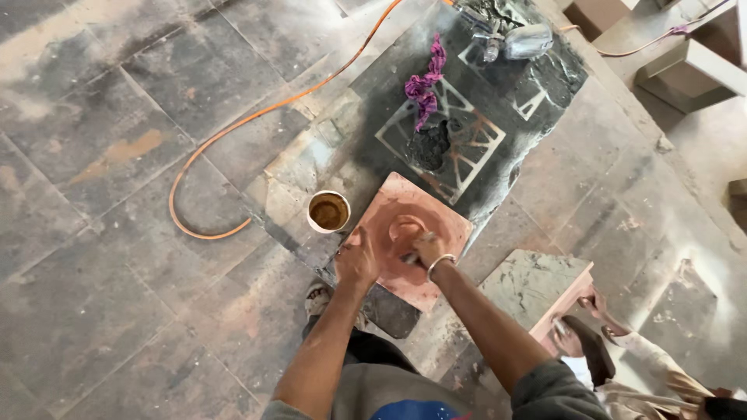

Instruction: The person mixes a reddish-brown paste on a flat board, then uses a small block to apply the paste to the edges and surfaces of a wooden cabinet. Another person works on a tile nearby.

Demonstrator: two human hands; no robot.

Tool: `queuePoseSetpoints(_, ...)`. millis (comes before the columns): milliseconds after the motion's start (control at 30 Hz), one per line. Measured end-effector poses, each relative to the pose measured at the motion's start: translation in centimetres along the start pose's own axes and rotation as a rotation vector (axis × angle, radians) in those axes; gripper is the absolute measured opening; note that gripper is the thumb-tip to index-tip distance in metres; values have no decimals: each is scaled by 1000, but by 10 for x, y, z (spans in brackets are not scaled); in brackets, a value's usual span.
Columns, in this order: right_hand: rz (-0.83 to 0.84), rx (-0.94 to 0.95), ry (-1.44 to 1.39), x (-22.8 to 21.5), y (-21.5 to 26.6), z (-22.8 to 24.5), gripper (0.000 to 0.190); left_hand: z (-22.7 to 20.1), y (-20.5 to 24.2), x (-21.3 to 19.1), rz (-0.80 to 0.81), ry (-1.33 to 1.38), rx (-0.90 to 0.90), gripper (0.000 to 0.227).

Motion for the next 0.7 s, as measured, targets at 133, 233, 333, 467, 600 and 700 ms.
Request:
queuePoseSetpoints(133,-248,-45,116,-45,39,26,27,2,6,-11,46,14,-13,82)
queuePoseSetpoints(233,-357,-327,441,-39,79,65,38,-7,12,-7,47,-100,0,80)
queuePoseSetpoints(333,-371,-582,766,7,111,66,51,-15,23,4,-18,-183,41,80)
queuePoseSetpoints(467,-123,-636,826,34,145,52,50,-8,31,18,-124,-53,65,83)
queuePoseSetpoints(600,-78,-291,558,-23,111,26,20,5,26,19,-126,144,-53,87)
queuePoseSetpoints(700,-297,149,-258,-77,88,-40,22,10,25,22,-104,171,-120,88)
Point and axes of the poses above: each hand's wrist, its own y-axis away from the middle knuckle, its own x-axis out of the palm, z = x × y, the point moved 7 cm from there along -y, towards the middle knuckle
